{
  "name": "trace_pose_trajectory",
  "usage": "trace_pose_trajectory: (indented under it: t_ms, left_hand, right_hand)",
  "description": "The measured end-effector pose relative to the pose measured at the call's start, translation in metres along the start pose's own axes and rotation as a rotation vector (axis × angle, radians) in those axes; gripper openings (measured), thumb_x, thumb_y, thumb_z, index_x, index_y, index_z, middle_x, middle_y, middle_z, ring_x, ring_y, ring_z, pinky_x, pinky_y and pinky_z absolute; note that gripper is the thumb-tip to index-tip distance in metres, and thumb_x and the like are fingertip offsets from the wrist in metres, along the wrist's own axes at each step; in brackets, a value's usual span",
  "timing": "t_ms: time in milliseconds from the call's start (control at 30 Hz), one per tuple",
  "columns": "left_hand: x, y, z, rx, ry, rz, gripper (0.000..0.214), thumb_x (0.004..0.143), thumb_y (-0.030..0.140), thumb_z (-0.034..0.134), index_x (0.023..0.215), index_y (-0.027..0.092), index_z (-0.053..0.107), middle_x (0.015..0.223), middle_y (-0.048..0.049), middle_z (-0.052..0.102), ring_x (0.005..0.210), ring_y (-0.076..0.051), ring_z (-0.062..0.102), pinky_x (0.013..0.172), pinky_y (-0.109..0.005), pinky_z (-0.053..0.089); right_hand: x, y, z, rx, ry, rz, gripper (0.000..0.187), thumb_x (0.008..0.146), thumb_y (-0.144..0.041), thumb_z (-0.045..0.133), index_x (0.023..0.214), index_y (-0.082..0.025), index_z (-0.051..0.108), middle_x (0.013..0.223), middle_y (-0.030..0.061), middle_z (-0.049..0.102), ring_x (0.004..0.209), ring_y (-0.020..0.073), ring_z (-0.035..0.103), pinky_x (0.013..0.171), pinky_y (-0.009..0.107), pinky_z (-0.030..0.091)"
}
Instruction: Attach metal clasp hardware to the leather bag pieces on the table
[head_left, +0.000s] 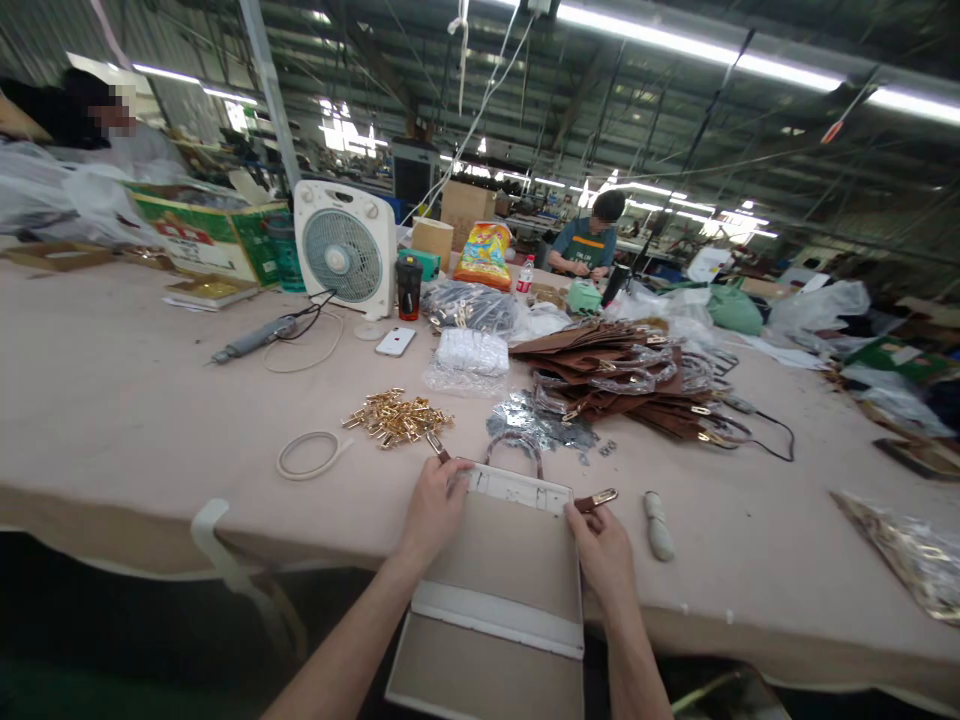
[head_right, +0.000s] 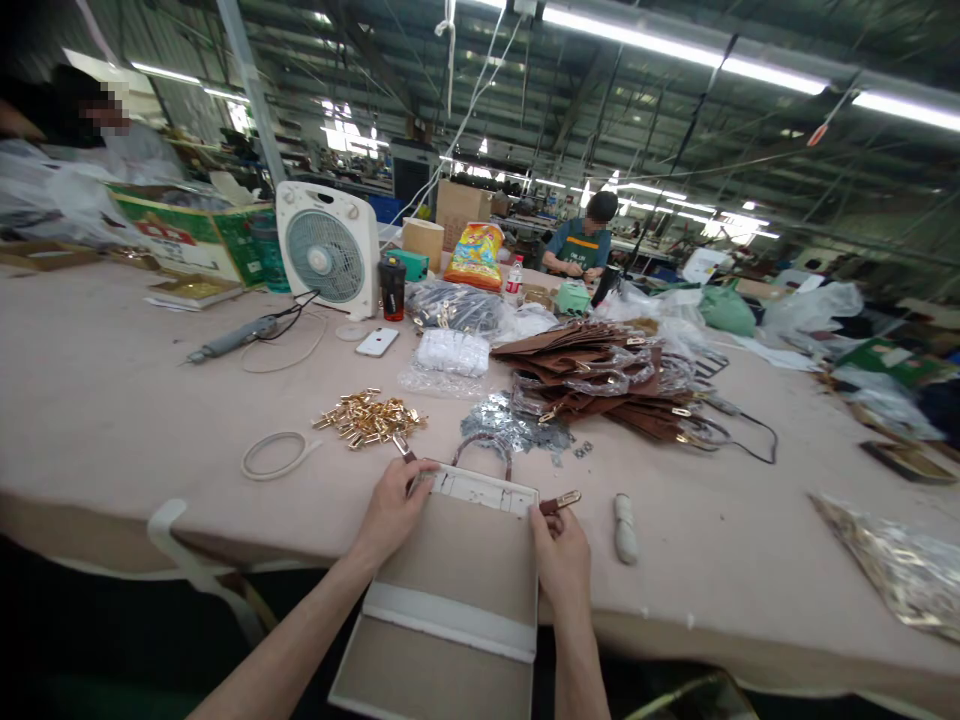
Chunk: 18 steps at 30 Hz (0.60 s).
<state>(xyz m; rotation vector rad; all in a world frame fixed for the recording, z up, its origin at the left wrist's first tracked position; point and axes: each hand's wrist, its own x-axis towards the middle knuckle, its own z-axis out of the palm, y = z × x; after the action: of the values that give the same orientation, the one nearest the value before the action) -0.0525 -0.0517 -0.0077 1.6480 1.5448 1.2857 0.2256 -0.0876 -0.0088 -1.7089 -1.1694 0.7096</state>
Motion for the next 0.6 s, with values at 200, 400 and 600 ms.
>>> trace_pose_trajectory:
  t_ms: [200,400,600]
  left_hand:
    - [-0.006,0.002,0.000,0.202,0.083,0.098,0.017,0.093,0.021,0.063,0.103,0.024,0.077,0.120,-0.0106,0.062,0.120,-0.033,0.058,0.106,-0.054,0.049]
    - [-0.012,0.020,0.001,0.277,0.125,0.415,0.029,0.098,0.008,0.051,0.108,0.023,0.073,0.145,-0.0110,0.056,0.140,-0.031,0.044,0.118,-0.054,0.042]
    - [-0.013,0.038,0.019,0.299,-0.214,0.450,0.049,0.086,0.034,0.082,0.130,0.022,0.065,0.133,-0.0080,0.067,0.127,-0.031,0.054,0.112,-0.052,0.046]
  right_hand:
    - [-0.007,-0.005,0.002,-0.212,0.085,-0.021,0.042,0.084,-0.062,0.066,0.099,-0.023,0.066,0.091,0.0068,0.078,0.084,0.0280,0.074,0.078,0.036,0.053]
    - [-0.013,-0.009,0.010,-0.275,0.191,0.009,0.067,0.085,-0.062,0.065,0.138,-0.022,0.055,0.099,0.0041,0.077,0.084,0.0255,0.072,0.077,0.034,0.050]
    - [-0.016,-0.013,0.011,-0.260,0.187,-0.012,0.072,0.085,-0.064,0.064,0.141,-0.020,0.053,0.101,0.0051,0.077,0.081,0.0249,0.072,0.075,0.033,0.049]
